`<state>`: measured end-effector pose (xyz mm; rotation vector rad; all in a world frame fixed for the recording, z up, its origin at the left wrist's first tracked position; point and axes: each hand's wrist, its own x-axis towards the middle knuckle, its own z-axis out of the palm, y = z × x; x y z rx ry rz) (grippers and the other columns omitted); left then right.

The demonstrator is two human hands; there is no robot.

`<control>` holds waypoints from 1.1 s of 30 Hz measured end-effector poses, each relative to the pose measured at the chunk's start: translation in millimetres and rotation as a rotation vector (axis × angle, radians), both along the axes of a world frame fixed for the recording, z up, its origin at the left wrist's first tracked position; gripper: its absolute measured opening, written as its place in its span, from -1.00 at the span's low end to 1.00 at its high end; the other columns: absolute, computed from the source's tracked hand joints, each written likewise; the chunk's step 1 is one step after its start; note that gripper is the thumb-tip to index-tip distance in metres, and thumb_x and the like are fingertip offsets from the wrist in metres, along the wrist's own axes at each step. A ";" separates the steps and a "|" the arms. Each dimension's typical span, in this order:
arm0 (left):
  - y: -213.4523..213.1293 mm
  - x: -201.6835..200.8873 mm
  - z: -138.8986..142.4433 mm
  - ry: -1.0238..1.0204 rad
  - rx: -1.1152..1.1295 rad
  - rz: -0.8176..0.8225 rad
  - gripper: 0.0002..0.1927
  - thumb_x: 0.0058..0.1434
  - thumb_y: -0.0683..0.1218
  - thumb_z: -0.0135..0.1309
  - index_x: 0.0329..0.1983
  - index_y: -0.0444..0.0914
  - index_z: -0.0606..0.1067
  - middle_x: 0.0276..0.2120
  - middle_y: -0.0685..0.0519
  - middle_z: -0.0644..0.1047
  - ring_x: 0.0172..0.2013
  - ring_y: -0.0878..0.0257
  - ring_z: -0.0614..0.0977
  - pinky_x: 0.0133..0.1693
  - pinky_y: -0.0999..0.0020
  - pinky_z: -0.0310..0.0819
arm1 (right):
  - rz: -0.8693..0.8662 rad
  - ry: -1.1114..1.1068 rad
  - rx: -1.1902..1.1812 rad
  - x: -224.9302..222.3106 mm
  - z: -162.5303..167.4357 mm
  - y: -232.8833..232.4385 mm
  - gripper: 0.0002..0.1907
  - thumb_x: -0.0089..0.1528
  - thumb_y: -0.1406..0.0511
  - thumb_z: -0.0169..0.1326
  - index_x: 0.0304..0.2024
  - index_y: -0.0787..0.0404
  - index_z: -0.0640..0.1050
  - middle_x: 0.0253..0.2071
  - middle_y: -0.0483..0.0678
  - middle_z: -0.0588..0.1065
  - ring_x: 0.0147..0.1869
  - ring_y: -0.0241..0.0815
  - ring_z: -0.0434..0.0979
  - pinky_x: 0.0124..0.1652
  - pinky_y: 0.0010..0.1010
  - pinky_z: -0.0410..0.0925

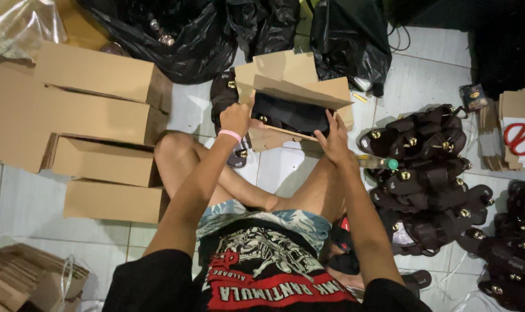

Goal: The person sits on the floor and wipes a brown slide sandal with a black cloth, then uses scissors to trim a loose thread. The person places the slide into a cardboard shoe box, closes the box, and stacks it with other boxes.

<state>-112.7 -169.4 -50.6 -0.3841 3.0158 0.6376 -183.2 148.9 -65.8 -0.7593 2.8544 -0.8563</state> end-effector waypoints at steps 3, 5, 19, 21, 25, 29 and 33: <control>1.9 3.1 16.5 -0.016 0.061 0.007 -0.05 -0.15 0.33 0.40 0.33 0.05 0.34 -0.37 -0.16 0.60 -0.30 -0.18 0.67 -0.27 -0.09 0.54 | 0.034 0.421 0.183 9.9 9.1 -2.8 -0.13 0.21 0.00 0.32 0.46 0.07 0.27 0.44 0.30 0.16 0.48 0.33 0.15 0.37 0.13 0.07; 0.4 2.0 26.2 -0.034 0.109 0.020 0.08 -0.18 0.29 0.41 0.46 0.09 0.24 -0.38 -0.18 0.60 -0.31 -0.20 0.66 -0.28 -0.10 0.53 | 0.100 0.660 0.200 4.0 24.5 -18.4 -0.14 0.22 -0.07 0.36 0.43 0.01 0.30 0.43 0.22 0.17 0.48 0.29 0.15 0.38 0.13 0.06; -4.8 9.5 16.3 -0.061 0.104 0.034 0.02 -0.09 0.29 0.38 0.47 0.16 0.24 -0.30 -0.19 0.60 -0.22 -0.20 0.65 -0.20 -0.12 0.53 | 0.566 0.329 0.323 -69.2 79.4 -128.5 -0.37 0.30 0.05 0.05 0.40 0.05 0.35 0.40 0.11 0.27 0.38 0.17 0.28 0.29 -0.01 0.25; -5.8 11.9 19.1 -0.058 0.100 0.048 -0.21 0.04 0.33 0.37 0.26 0.00 0.37 -0.18 -0.17 0.63 -0.14 -0.17 0.68 -0.13 -0.10 0.57 | 0.704 0.226 0.275 -48.3 68.3 -111.4 -0.34 0.32 0.02 -0.01 0.42 0.07 0.27 0.43 0.15 0.22 0.37 0.21 0.25 0.28 0.00 0.24; -1.7 19.9 20.2 0.069 0.221 0.101 0.10 -0.13 0.15 0.43 0.47 -0.12 0.18 0.05 -0.24 0.53 -0.12 -0.26 0.63 -0.17 -0.16 0.52 | 0.745 0.198 0.377 -24.8 38.5 -75.9 -0.37 0.39 0.11 -0.13 0.50 -0.02 0.14 0.53 0.14 0.08 0.54 0.20 0.09 0.33 0.05 0.09; 2.6 27.9 24.4 0.205 0.259 0.055 0.03 -0.14 0.10 0.44 0.39 -0.16 0.22 0.20 -0.19 0.40 0.07 -0.21 0.52 -0.10 -0.13 0.48 | 0.661 0.115 0.454 -14.9 24.6 -39.4 -0.36 0.38 0.10 -0.12 0.51 -0.06 0.13 0.57 0.10 -0.02 0.60 0.18 -0.04 0.39 0.05 -0.04; 2.5 27.0 20.4 0.334 0.132 -0.153 -0.18 -0.04 0.06 0.42 0.27 -0.19 0.35 0.18 -0.10 0.38 0.21 -0.12 0.40 0.12 -0.09 0.34 | 0.636 0.069 0.348 -15.7 26.2 -20.9 -0.35 0.38 0.12 -0.10 0.52 -0.04 0.15 0.58 0.06 0.04 0.60 0.15 0.02 0.41 0.02 0.01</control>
